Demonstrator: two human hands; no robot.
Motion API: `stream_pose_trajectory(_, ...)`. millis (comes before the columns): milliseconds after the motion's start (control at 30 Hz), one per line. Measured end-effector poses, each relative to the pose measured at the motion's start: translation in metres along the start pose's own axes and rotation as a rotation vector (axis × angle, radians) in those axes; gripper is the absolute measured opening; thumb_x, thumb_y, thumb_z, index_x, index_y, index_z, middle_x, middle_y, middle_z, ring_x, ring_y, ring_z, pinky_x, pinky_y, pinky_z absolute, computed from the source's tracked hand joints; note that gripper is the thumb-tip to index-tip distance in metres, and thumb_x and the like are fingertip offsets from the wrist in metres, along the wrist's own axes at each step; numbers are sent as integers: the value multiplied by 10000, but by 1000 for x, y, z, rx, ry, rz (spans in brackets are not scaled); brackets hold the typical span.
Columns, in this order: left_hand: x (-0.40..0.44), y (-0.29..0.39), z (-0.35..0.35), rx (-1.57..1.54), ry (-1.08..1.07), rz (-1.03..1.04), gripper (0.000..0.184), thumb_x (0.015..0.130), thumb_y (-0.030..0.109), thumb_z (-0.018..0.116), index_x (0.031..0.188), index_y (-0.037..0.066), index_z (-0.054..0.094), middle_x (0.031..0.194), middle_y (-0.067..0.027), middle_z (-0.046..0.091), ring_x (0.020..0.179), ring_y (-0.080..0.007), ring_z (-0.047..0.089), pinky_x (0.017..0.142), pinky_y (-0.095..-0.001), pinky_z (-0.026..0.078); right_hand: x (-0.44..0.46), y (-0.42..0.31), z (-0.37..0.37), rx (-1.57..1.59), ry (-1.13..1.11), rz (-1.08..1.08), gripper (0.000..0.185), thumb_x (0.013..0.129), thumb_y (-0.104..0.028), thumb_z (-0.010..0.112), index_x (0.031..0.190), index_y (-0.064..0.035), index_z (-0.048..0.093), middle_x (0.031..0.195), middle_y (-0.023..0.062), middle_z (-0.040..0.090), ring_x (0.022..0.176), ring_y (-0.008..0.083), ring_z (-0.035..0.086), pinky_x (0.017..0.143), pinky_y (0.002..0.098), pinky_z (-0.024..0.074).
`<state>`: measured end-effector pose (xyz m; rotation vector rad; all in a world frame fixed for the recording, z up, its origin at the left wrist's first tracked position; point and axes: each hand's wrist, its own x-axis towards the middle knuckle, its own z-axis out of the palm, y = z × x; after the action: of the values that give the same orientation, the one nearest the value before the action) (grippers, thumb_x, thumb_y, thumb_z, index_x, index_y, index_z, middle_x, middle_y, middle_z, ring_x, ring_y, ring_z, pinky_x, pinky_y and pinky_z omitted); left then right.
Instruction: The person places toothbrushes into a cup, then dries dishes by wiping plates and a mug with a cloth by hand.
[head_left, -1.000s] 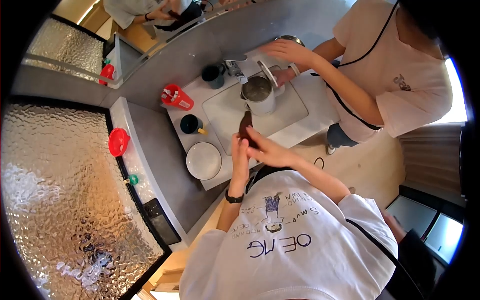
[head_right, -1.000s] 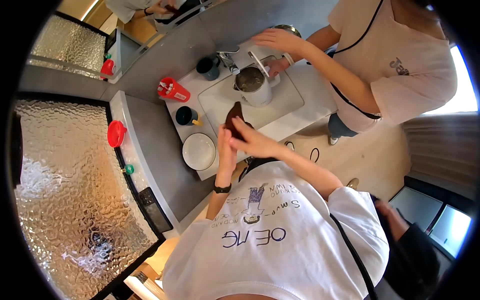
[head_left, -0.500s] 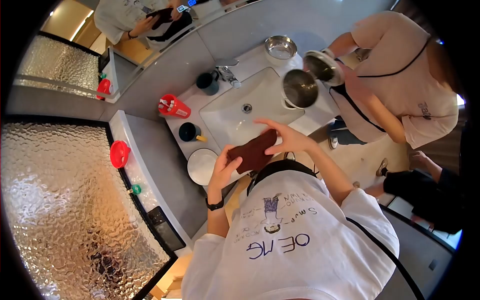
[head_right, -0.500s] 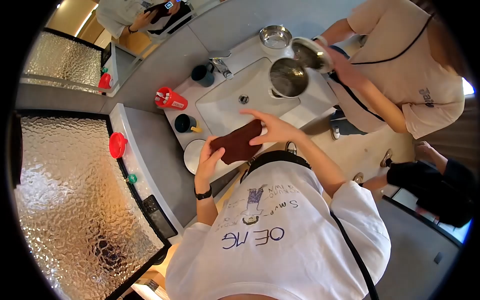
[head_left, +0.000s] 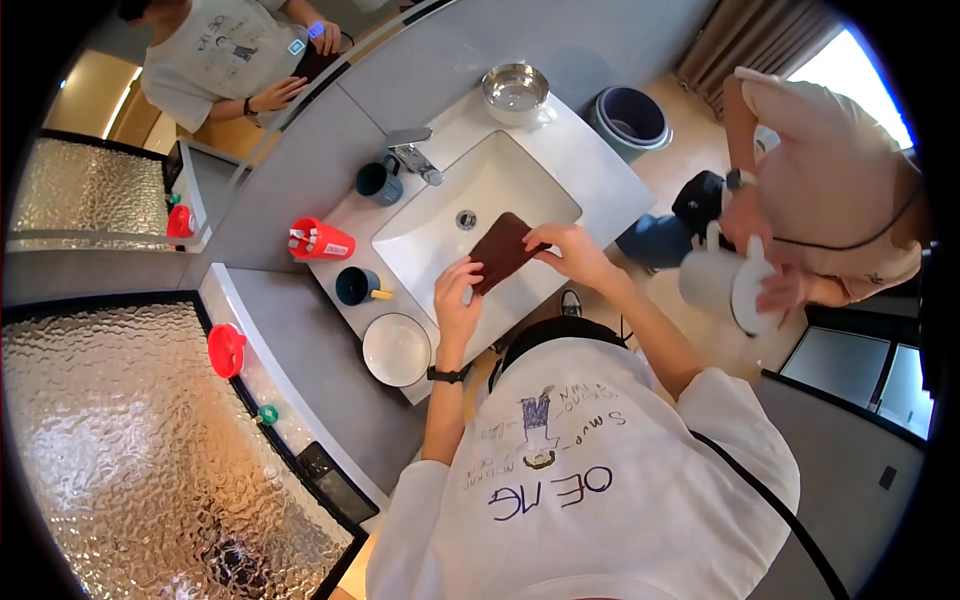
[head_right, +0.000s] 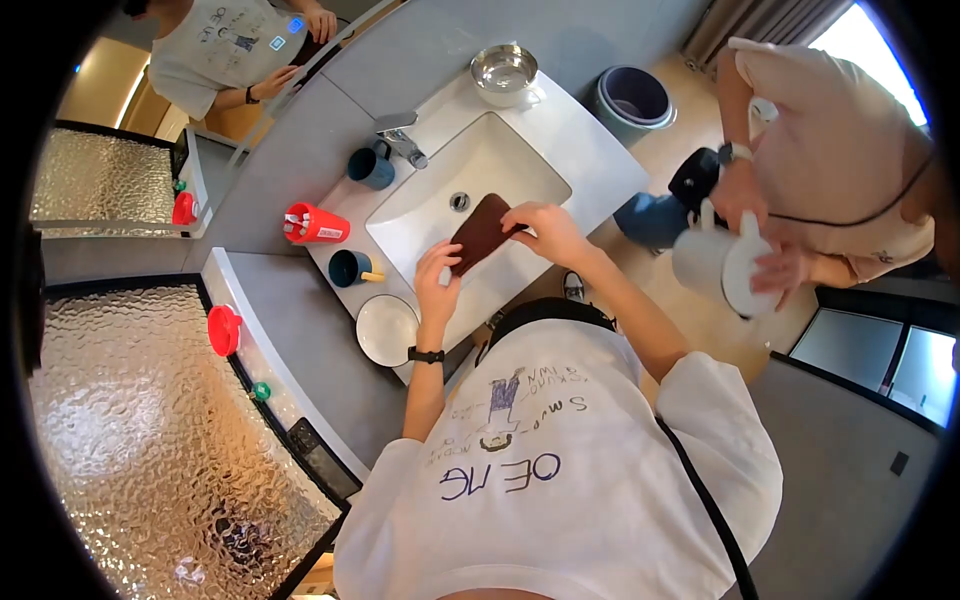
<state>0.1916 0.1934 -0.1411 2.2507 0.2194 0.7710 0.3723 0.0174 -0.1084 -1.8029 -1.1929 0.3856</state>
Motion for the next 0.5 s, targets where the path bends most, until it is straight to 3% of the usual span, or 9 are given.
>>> stream_pose_trajectory(67,-32,-25,32,-13,-57,-43,204,667,-82,618,838,26,590,1046,-87,673,1083,-321,599,919,-427,463,-21,38,15,-121,-70,-7,159,742,-56,690,897,-79,666,919,83,680,854,284,643,745,388,513)
stream_pose_trajectory(133,-78,-50,68,-133,-237,-219,193,673,-70,623,833,33,592,1025,-93,669,1099,-326,587,942,-432,449,-54,83,39,-371,-359,139,143,743,-108,684,886,-104,681,908,78,678,874,274,641,754,396,514)
stream_pose_trajectory(167,-90,-50,74,-70,-262,-153,204,667,-70,623,841,34,596,1016,-100,670,1097,-322,589,954,-430,444,-70,104,50,-397,-464,68,125,755,-139,671,877,-122,688,877,78,671,882,281,641,754,407,514)
stream_pose_trajectory(200,-93,-51,80,-8,-281,-79,215,662,-69,623,850,35,600,1007,-107,671,1096,-318,591,966,-429,438,-83,116,58,-322,-338,7,83,772,-153,652,845,-123,679,850,80,674,858,286,649,743,417,515)
stream_pose_trajectory(267,-88,-31,77,12,-208,-137,180,706,-45,626,868,27,597,943,-116,671,988,-337,627,883,-418,486,-84,101,58,-366,-291,188,79,787,-161,638,840,-111,667,838,89,686,815,300,655,724,427,517)
stream_pose_trajectory(367,-84,-26,76,-114,-155,-552,105,821,64,634,887,12,572,761,-136,656,685,-302,654,653,-342,523,-64,76,44,-258,-280,263,111,810,-175,624,890,-105,653,819,111,688,771,332,651,686,440,514)
stream_pose_trajectory(400,-85,-36,81,-115,-148,-555,105,821,64,634,887,12,572,761,-136,656,685,-302,654,653,-342,523,-55,79,44,-260,-286,259,111,810,-175,624,890,-105,653,819,111,688,771,332,651,686,440,514)
stream_pose_trajectory(467,-97,-59,92,-366,-154,-915,129,829,80,637,875,-2,548,752,-144,657,633,-282,648,614,-338,511,-45,91,53,-239,-275,292,103,824,-165,609,892,-98,647,813,111,686,772,336,649,676,448,511)
stream_pose_trajectory(500,-101,-72,99,-241,-184,-942,181,818,138,655,871,-2,553,771,-134,668,616,-287,644,606,-360,509,-38,98,59,-222,-242,305,103,833,-172,607,879,-88,645,791,118,681,752,346,647,663,454,513)
